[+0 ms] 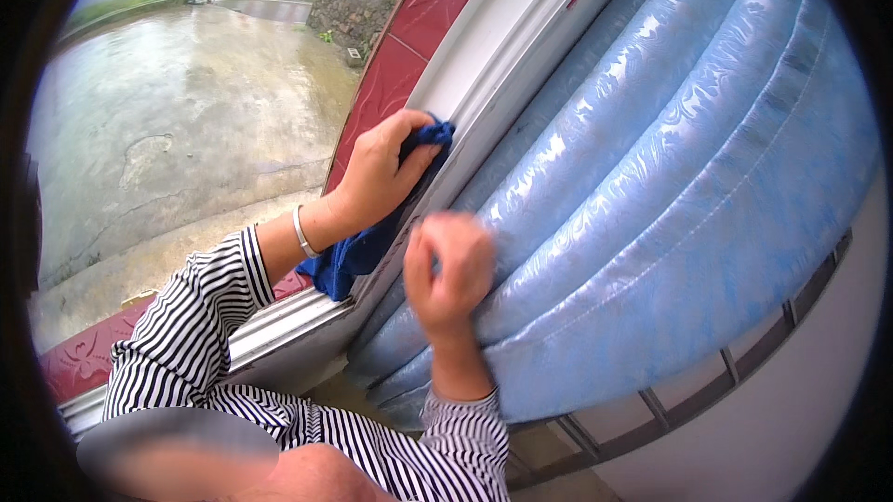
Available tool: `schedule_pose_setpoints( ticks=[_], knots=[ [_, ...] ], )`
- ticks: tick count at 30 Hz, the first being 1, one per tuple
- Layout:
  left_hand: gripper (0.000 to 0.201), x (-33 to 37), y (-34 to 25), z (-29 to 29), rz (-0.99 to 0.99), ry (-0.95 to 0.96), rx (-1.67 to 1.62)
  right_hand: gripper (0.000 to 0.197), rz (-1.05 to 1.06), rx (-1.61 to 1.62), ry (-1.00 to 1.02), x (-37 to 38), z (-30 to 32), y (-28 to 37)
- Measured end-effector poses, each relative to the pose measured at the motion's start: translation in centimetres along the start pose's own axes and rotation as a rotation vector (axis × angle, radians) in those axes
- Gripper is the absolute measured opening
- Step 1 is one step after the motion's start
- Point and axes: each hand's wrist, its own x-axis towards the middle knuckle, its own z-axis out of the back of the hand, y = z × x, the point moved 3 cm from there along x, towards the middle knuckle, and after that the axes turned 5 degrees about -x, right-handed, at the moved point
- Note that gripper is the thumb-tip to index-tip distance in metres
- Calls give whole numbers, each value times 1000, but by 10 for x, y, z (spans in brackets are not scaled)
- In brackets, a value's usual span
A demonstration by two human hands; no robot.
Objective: The person wipes the white window frame with a blue cloth, moving along the frame and repeatedly folding the cloth to clean different sections. The person continues wiping the frame's edges and corners throughout the clip.
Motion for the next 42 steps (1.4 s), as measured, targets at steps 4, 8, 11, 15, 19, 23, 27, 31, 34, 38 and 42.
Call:
schedule_pose_setpoints(
  ticks=[4,8,11,15,19,23,27,31,34,38,42],
  knots=[
    [25,-51,14,13,102,103,-27,11,150,-536,222,75,-23,1],
    [27,-71,29,28,78,155,-19,18,216,-491,188,82,-27,0],
    [26,-46,28,21,-6,79,-60,26,114,-355,56,78,-24,-16],
    [18,36,9,20,-80,-72,-179,32,-310,-8,132,79,-35,-28],
    [28,117,-17,-21,-130,-169,-111,31,-435,92,155,71,-21,-43],
    [33,183,-47,-1,-90,-96,134,37,-493,223,150,83,-45,-31],
    [31,156,-41,-3,18,68,118,42,-574,253,138,71,-40,-37],
    [29,92,-15,-4,-101,99,216,47,-584,193,151,68,-35,-37],
    [28,35,-3,7,3,201,171,58,-356,-78,203,68,-35,-25],
    [28,-2,8,18,112,266,124,87,-129,-41,299,42,-39,-14],
    [29,-50,33,26,164,393,141,89,-230,263,402,24,-36,-21]
  ],
)
